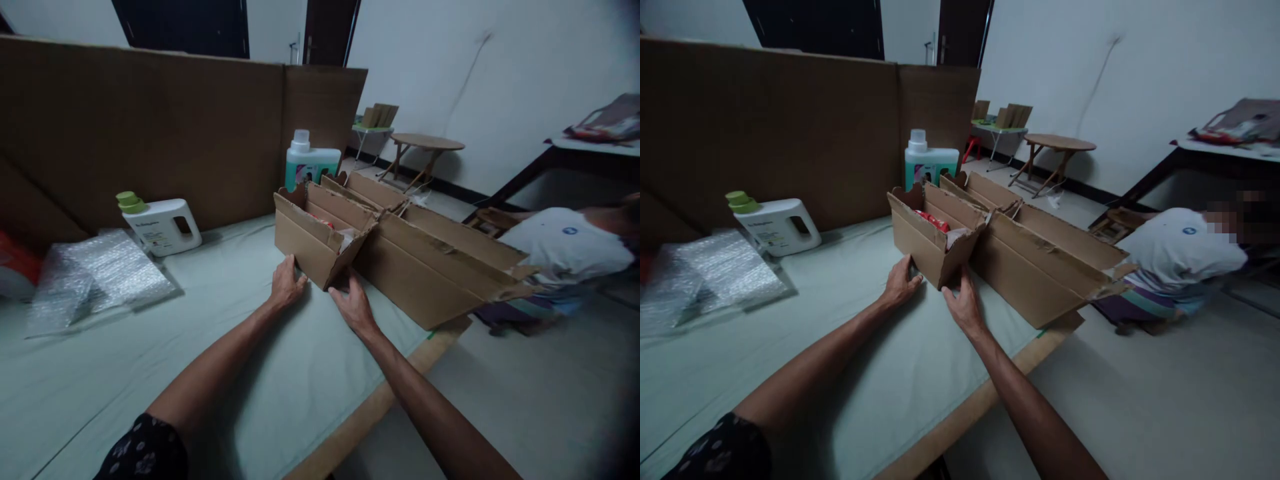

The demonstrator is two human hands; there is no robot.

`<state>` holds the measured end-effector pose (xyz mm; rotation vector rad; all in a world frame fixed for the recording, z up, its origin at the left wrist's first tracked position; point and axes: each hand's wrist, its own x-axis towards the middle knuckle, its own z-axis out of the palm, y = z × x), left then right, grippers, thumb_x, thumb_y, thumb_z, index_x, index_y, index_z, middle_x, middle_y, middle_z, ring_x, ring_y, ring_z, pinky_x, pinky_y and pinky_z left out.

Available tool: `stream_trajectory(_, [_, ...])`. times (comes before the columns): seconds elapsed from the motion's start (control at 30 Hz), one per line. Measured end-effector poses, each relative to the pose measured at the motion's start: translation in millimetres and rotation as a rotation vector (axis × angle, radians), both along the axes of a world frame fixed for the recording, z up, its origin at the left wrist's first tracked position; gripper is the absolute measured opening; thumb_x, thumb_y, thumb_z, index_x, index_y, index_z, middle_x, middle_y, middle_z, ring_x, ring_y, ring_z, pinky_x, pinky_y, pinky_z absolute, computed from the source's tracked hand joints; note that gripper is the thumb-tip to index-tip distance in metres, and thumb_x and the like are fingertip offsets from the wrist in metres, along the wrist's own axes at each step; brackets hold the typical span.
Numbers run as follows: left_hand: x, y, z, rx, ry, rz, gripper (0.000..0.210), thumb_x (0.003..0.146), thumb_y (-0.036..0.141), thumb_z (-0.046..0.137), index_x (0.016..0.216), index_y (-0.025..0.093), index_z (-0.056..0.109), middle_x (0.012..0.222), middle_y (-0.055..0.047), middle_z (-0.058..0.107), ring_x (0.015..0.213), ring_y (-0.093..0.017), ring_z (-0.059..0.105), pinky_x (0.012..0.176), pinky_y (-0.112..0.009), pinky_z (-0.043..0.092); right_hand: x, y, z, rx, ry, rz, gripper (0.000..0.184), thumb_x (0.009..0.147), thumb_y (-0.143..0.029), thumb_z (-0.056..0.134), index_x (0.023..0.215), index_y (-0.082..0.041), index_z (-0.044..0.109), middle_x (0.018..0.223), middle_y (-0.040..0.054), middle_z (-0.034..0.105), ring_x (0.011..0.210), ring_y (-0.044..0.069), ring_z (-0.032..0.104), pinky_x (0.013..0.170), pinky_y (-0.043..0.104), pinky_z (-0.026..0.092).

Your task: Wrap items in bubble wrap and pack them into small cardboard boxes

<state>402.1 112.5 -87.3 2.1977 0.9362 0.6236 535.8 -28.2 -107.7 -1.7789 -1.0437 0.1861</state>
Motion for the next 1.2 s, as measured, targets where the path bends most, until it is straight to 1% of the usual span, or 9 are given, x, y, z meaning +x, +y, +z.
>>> stream_trajectory(0.3, [34.3,5.7,-2.0,0.104,0.17,0.007,0.055,0.091,0.034,0.054,0.142,0.02,0.042,0.147,-0.015,0.055,0.143,-0.033,0.039,0.115,-0.047,0.029,16.0,0.9,-4.6,-0.055,0.052,0.039,0.073,0.082,-0.034,0.058,0.152,-0.019,0.041,0.158,0.0186,0.035,0.131,0.031,0.053,0.103,0.047,0.052])
stream_trajectory(0.5, [34.6,0.3,-4.0,0.155,0.228,0.007,0.056,0.097,0.04,0.043,0.147,0.015,0.039,0.15,-0.016,0.052,0.146,-0.034,0.036,0.117,-0.047,0.026,18.0,0.6,0.8,-0.129,0.004,0.095,0.079,0.082,-0.038,0.06,0.154,-0.02,0.036,0.16,0.0185,0.032,0.137,0.033,0.047,0.102,0.05,0.051])
stream_trajectory(0.7, [35.6,1.2,-2.7,0.201,0.262,-0.014,0.063,0.098,0.04,0.039,0.152,0.008,0.034,0.157,-0.02,0.043,0.147,-0.037,0.033,0.118,-0.05,0.024,18.2,7.1,-6.5,-0.184,-0.061,0.043,0.079,0.081,-0.039,0.06,0.154,-0.02,0.036,0.159,0.0187,0.035,0.136,0.033,0.049,0.101,0.05,0.051])
stream_trajectory(0.8, [30.8,-4.1,2.3,0.225,0.285,-0.042,0.063,0.1,0.038,0.037,0.153,0.004,0.033,0.157,-0.024,0.041,0.147,-0.038,0.032,0.119,-0.052,0.022,19.3,11.9,-7.0,-0.212,-0.086,0.019,0.079,0.08,-0.04,0.06,0.152,-0.015,0.038,0.156,0.0223,0.038,0.135,0.035,0.049,0.1,0.049,0.052])
stream_trajectory(0.9, [12.3,-18.8,9.8,0.256,0.334,-0.097,0.061,0.1,0.038,0.038,0.152,0.005,0.037,0.159,-0.025,0.037,0.149,-0.038,0.03,0.121,-0.055,0.018,18.0,16.9,-3.3,-0.243,-0.102,-0.003,0.082,0.076,-0.042,0.059,0.147,-0.007,0.039,0.151,0.0287,0.041,0.136,0.04,0.046,0.1,0.054,0.05])
stream_trajectory(1.0, [-20.8,-41.5,15.7,0.286,0.394,-0.183,0.057,0.1,0.045,0.043,0.149,0.016,0.045,0.162,-0.017,0.035,0.152,-0.033,0.026,0.123,-0.052,0.016,17.1,23.6,0.1,-0.258,-0.127,-0.002,0.083,0.073,-0.045,0.056,0.144,-0.003,0.039,0.148,0.0317,0.041,0.138,0.045,0.04,0.104,0.063,0.042])
stream_trajectory(1.07, [-49.8,-60.6,17.9,0.313,0.421,-0.251,0.057,0.099,0.051,0.044,0.148,0.023,0.047,0.163,-0.01,0.037,0.152,-0.03,0.027,0.123,-0.049,0.017,19.9,29.4,-0.4,-0.297,-0.255,-0.044,0.077,0.074,-0.049,0.052,0.138,-0.006,0.046,0.142,0.0292,0.049,0.133,0.044,0.047,0.107,0.058,0.041])
stream_trajectory(1.13, [-84.3,-83.2,19.3,0.418,0.45,-0.406,0.061,0.101,0.052,0.035,0.151,0.018,0.043,0.162,-0.015,0.035,0.151,-0.034,0.029,0.121,-0.055,0.02,25.0,34.2,-4.3,-0.326,-0.305,-0.015,0.077,0.077,-0.053,0.047,0.134,-0.001,0.052,0.136,0.035,0.052,0.131,0.048,0.049,0.108,0.059,0.038])
stream_trajectory(1.2, [-124.3,-107.5,19.9,0.515,0.432,-0.477,0.063,0.1,0.055,0.035,0.151,0.019,0.044,0.159,-0.014,0.039,0.148,-0.034,0.034,0.119,-0.055,0.024,30.3,36.1,-11.6,-0.399,-0.426,-0.001,0.079,0.081,-0.057,0.038,0.134,-0.001,0.055,0.134,0.0352,0.055,0.129,0.048,0.051,0.106,0.058,0.042])
